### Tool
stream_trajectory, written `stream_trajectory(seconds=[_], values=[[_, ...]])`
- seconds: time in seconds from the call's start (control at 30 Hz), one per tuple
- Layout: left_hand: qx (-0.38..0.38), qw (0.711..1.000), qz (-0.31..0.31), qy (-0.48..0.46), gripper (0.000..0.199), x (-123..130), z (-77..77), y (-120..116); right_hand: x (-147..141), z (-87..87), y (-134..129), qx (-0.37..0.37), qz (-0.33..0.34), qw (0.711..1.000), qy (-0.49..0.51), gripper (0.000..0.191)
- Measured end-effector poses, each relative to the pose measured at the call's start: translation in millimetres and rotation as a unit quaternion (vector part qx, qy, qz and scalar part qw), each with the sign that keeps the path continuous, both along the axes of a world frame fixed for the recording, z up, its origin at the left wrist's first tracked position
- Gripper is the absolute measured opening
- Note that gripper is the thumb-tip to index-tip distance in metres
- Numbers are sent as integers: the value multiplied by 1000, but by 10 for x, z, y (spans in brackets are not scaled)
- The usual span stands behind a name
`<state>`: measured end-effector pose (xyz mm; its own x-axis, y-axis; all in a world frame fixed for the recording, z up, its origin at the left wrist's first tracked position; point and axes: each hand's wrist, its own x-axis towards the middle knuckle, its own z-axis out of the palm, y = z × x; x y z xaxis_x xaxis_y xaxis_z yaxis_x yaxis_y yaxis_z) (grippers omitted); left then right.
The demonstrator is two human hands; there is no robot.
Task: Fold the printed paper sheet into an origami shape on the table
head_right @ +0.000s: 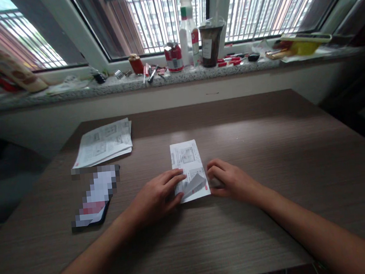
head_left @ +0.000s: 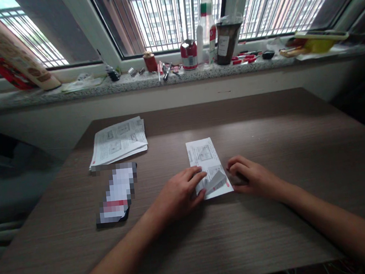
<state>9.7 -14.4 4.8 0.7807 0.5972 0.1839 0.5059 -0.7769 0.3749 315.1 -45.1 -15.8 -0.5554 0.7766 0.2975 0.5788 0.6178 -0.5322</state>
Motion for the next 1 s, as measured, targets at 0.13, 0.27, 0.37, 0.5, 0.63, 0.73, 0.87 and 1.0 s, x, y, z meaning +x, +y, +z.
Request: stream_trajectory(seconds=[0.13,0.27,0.37,0.5,0.63,0.73,0.87,1.0], values=[[22,1000,-9,5,70,15,-21,-6,12,10,-19,17,8,1000,-19,18],[50,997,-37,34,73,2,-13,-6,14,-1,-22,40,22,999,-25,17],[50,997,-46,28,65,-7,-6,-10,6,1,-10,53,37,997,-32,17],[57,998,-22,-26,43,-1,-1,-12,-2,7,8,57,48,996,-39,19],[121,990,33,-68,24,-17,18,14,1,3,16,58,60,995,-52,17],[173,980,65,-67,22,-59,39,47,-8,18,16,49,65,994,-70,21],[194,980,9,-32,57,-97,53,70,-27,49,19,44,70,992,-94,32],[138,989,-39,-31,46,-56,65,31,-26,51,14,46,67,991,-103,33]])
